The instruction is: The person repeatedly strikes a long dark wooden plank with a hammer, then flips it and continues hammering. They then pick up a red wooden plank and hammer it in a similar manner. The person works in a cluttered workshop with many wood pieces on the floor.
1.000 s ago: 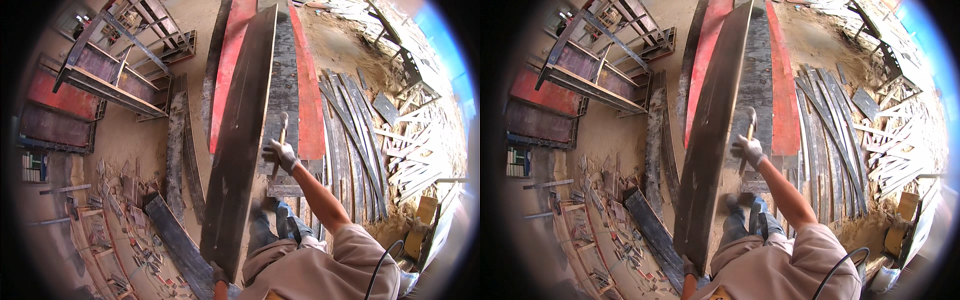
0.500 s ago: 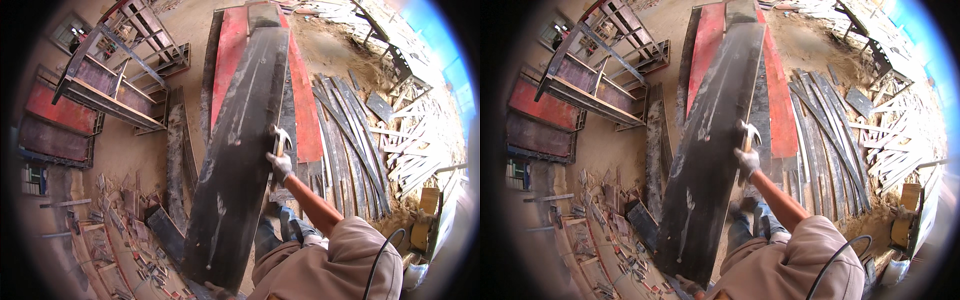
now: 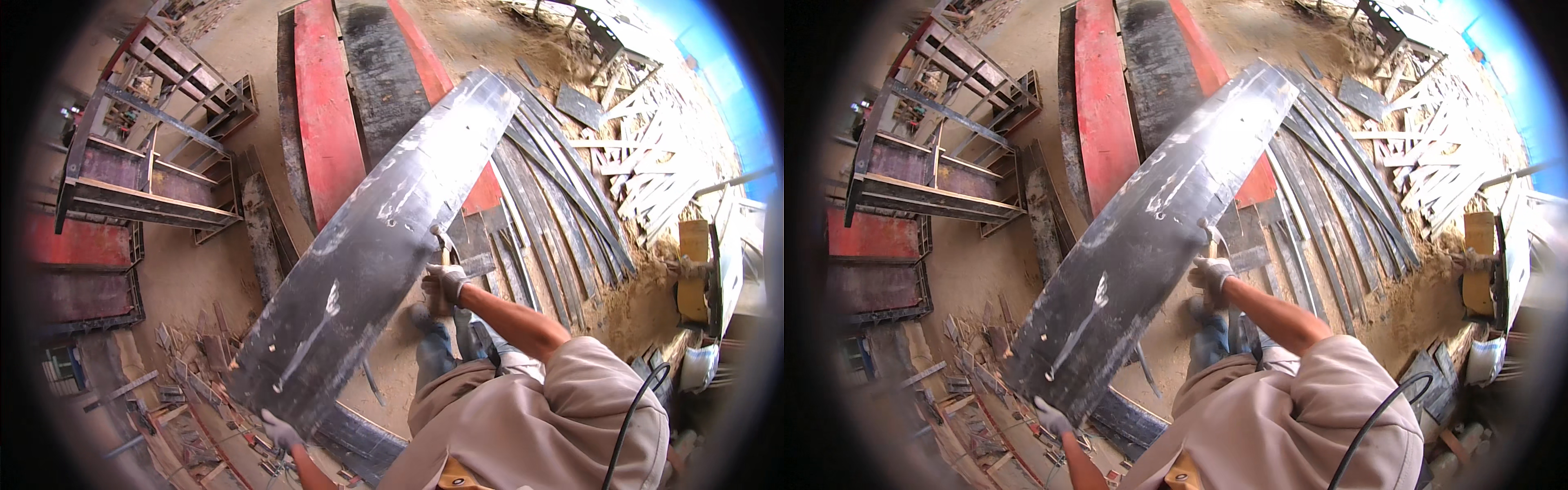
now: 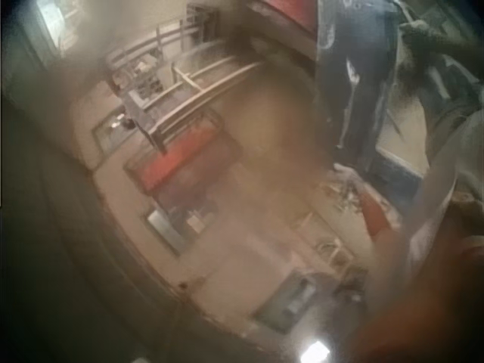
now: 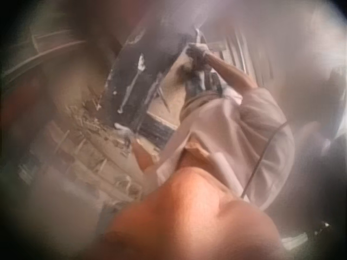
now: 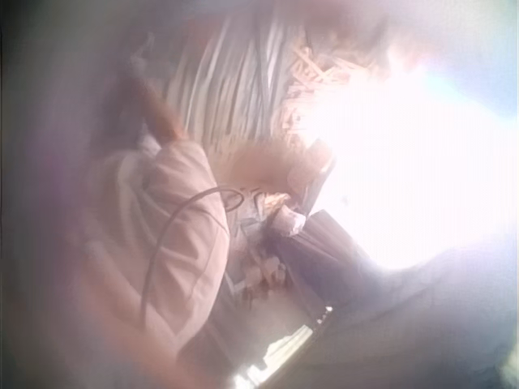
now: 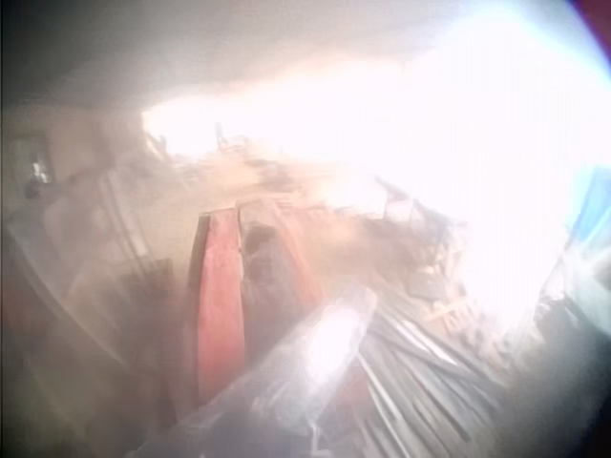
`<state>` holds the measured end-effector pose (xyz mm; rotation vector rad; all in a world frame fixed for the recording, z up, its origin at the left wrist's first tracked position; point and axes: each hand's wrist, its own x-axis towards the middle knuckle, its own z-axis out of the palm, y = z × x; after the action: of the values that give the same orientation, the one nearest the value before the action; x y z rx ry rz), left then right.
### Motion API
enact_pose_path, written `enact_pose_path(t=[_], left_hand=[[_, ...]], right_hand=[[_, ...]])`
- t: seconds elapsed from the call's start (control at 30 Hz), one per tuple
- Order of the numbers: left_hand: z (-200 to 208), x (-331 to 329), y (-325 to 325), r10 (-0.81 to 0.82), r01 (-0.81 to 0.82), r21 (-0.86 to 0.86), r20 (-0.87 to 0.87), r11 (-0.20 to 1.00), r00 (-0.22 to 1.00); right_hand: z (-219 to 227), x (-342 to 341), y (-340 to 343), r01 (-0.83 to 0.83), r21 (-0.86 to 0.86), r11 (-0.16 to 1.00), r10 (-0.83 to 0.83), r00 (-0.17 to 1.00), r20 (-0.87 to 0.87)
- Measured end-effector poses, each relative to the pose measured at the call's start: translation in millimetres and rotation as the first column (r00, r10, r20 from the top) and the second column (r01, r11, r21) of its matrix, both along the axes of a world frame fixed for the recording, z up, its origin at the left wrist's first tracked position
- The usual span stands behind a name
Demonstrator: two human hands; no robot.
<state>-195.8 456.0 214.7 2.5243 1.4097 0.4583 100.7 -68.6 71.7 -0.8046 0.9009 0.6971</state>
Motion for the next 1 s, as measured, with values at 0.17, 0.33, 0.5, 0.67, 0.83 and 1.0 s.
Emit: enact_pose_path(t=[0.17,0.33,0.5,0.67,0.83,1.0], left_hand=[[-36.5,138.2,49.7,0.046,-0.145,-0.219,-0.402,0.965,0.915],[-101.6,226.8,-24.7,-0.327,0.256,-0.332,-0.178,0.908,0.928],[-164.0,206.5,-163.7,-0.635,0.610,-0.450,0.116,0.652,0.764],[-200.3,204.8,-253.3,-0.629,0.419,-0.605,-0.180,0.677,0.756],[-223.7,296.7,-313.4,-0.654,0.484,-0.540,-0.175,0.689,0.736],[-264.0,385.8,-334.9,-0.592,0.467,-0.410,-0.264,0.783,0.761]], right_hand=[[77.4,-30.1,-70.4,-0.399,-0.474,0.785,0.446,0.895,-0.015],[230.7,-72.1,-183.8,-0.726,-0.652,0.219,0.809,0.508,-0.294],[367.8,-243.7,-232.4,-0.024,-0.976,-0.218,0.819,0.539,-0.196],[298.3,-310.1,-175.8,0.047,-0.959,0.279,-0.104,0.994,0.019],[168.0,-197.8,-201.8,0.037,-0.955,0.294,0.248,0.962,0.114],[60.8,-37.4,-217.5,-0.164,-0.608,0.777,0.319,0.935,0.155]])
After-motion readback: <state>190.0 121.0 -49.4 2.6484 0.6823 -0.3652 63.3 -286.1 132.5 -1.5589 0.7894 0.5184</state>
